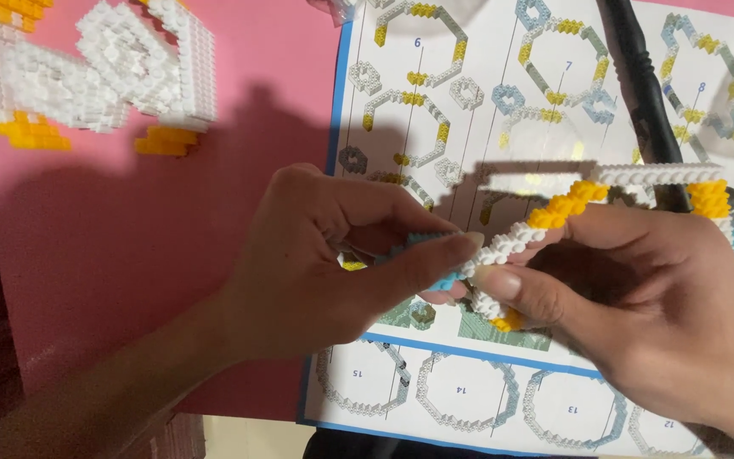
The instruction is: Assembling a complex structure using small interlocking plastic toy blocks while following a printed instruction manual.
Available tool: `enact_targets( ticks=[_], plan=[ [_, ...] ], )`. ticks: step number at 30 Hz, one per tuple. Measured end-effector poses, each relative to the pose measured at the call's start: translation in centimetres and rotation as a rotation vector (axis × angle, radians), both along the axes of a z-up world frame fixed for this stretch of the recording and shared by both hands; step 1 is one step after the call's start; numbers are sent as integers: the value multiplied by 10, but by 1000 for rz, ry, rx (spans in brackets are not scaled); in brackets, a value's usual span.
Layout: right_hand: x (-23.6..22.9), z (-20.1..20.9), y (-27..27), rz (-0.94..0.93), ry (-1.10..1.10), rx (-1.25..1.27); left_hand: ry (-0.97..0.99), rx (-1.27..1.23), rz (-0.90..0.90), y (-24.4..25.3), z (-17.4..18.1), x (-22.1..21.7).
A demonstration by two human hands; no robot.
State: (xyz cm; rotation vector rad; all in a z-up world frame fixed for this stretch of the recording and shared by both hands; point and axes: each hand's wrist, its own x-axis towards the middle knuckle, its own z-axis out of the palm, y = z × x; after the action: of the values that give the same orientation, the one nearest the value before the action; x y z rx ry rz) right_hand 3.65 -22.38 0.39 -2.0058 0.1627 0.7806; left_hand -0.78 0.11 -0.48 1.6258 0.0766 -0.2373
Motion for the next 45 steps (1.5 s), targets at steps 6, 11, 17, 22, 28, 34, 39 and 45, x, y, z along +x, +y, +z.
enact_targets(
  ticks=[6, 11, 17, 22, 28, 34, 39, 45],
  plan=[
    [3, 3, 3, 50, -5, -5, 45, -52, 10, 0, -4, 0],
    [6, 4, 2, -6, 77, 43, 163, -75, -3, 1, -1, 5],
    [10, 8, 3, 22, 88, 116, 206, -85, -12, 4, 0, 9],
    [11, 12, 6, -39, 139, 138, 173, -224, 15, -1, 0, 7],
    [11, 18, 10, -76, 170, 160, 163, -134, 87, -6, -2, 1],
    [11, 14, 3, -84, 169, 191, 74, -126, 65, -6, 9, -1],
    [10, 11, 1, -52, 139, 217, -34, -51, 63, -5, 5, -4],
    [6, 9, 1, -69, 113, 226, -95, -2, 55, -4, 5, -5]
  ],
)
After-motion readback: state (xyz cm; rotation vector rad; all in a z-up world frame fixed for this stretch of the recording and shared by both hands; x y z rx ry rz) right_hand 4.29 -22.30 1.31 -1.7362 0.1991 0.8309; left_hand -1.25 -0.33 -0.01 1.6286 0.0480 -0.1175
